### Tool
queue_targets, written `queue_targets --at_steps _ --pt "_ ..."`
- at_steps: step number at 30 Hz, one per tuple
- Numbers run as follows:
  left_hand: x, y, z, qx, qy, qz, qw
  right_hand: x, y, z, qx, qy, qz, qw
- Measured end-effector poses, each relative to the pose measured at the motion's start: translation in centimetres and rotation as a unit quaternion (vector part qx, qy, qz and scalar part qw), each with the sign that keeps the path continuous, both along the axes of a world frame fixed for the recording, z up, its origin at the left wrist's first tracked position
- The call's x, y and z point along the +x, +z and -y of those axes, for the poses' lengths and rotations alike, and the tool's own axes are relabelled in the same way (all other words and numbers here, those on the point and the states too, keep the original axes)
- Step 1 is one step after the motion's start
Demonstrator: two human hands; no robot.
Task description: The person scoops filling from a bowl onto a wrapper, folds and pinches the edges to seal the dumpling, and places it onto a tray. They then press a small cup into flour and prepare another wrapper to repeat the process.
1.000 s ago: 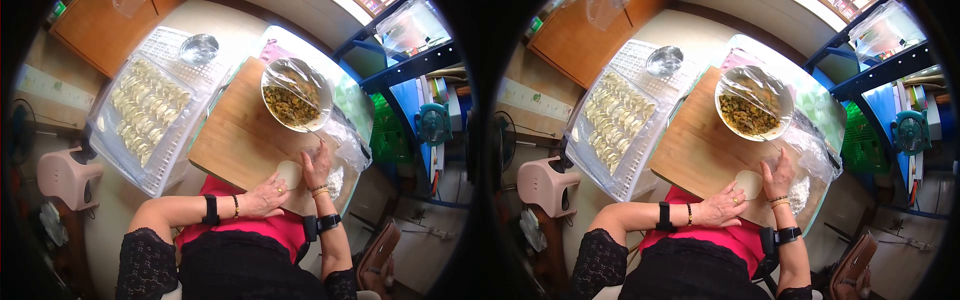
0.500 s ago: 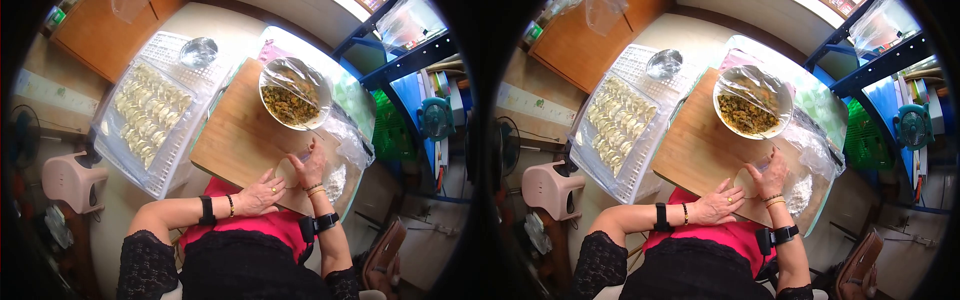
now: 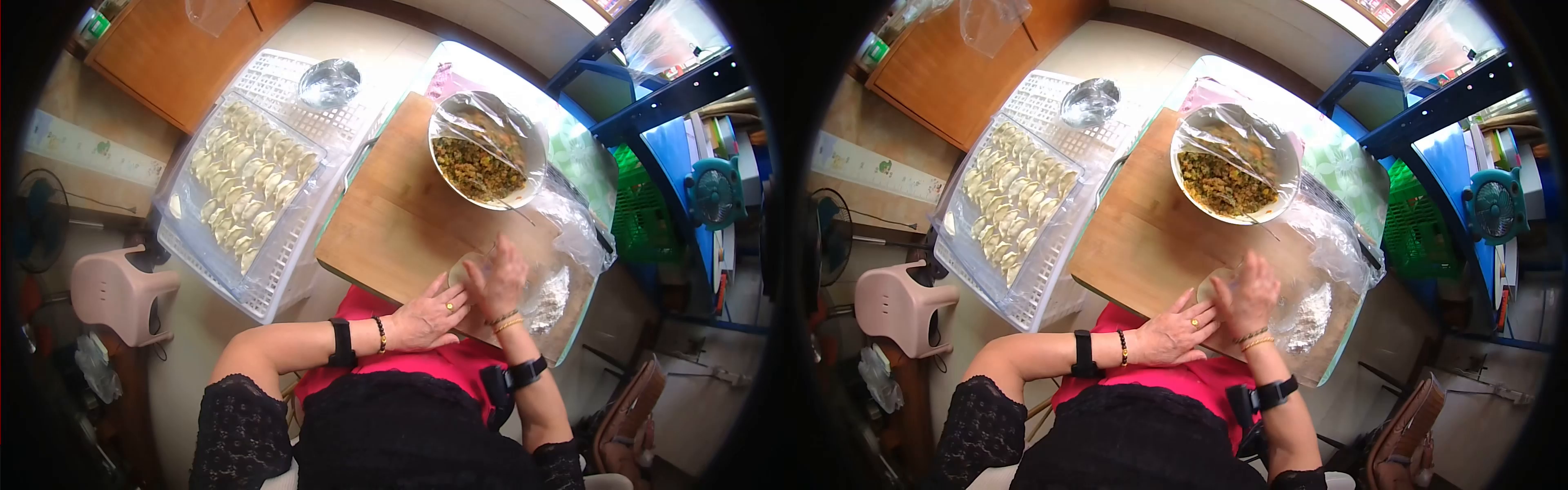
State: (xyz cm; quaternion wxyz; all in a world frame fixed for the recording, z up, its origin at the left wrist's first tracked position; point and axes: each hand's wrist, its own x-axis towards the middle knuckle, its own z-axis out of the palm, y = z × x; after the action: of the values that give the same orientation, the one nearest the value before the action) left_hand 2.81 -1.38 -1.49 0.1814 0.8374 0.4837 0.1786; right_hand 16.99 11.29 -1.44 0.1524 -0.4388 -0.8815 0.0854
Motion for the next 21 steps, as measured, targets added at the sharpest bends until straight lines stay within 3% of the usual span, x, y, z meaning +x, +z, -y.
queue_targets --at_steps 2,7,9,13,15,17,19,21 --pt "0.0 -0.4 -0.4 0.048 0.007 0.010 0.999 -0.4 0.6 -2.2 -0.026 -0.058 -0.048 0.997" --pt "0.2 0.4 -0.5 0.014 0.037 0.037 0.999 0.8 0.2 -3.7 -0.072 -0.087 -0.088 0.990" --pt "-0.1 0.8 -0.3 0.023 0.037 0.040 0.998 1.2 1.1 -1.7 -0.114 -0.020 -0.129 0.985" --pt "-0.9 0.3 0.4 -0.003 0.019 0.007 1.000 -0.5 1.2 2.7 0.033 0.084 0.011 0.996" --pt "-1.1 0.1 0.4 -0.021 0.013 -0.015 1.000 -1.2 0.5 1.8 0.053 0.058 0.022 0.997" --pt "-1.2 0.2 0.3 0.002 0.037 0.018 0.999 -1.2 -0.1 -0.4 0.013 -0.033 -0.014 0.999" --pt "-1.2 0.2 -0.2 0.013 0.062 0.019 0.998 -0.3 -0.5 -2.4 0.015 -0.037 -0.044 0.998" --pt "-1.3 0.1 -0.8 0.018 0.094 0.023 0.995 0.8 -1.1 -3.4 -0.092 -0.108 -0.136 0.981"
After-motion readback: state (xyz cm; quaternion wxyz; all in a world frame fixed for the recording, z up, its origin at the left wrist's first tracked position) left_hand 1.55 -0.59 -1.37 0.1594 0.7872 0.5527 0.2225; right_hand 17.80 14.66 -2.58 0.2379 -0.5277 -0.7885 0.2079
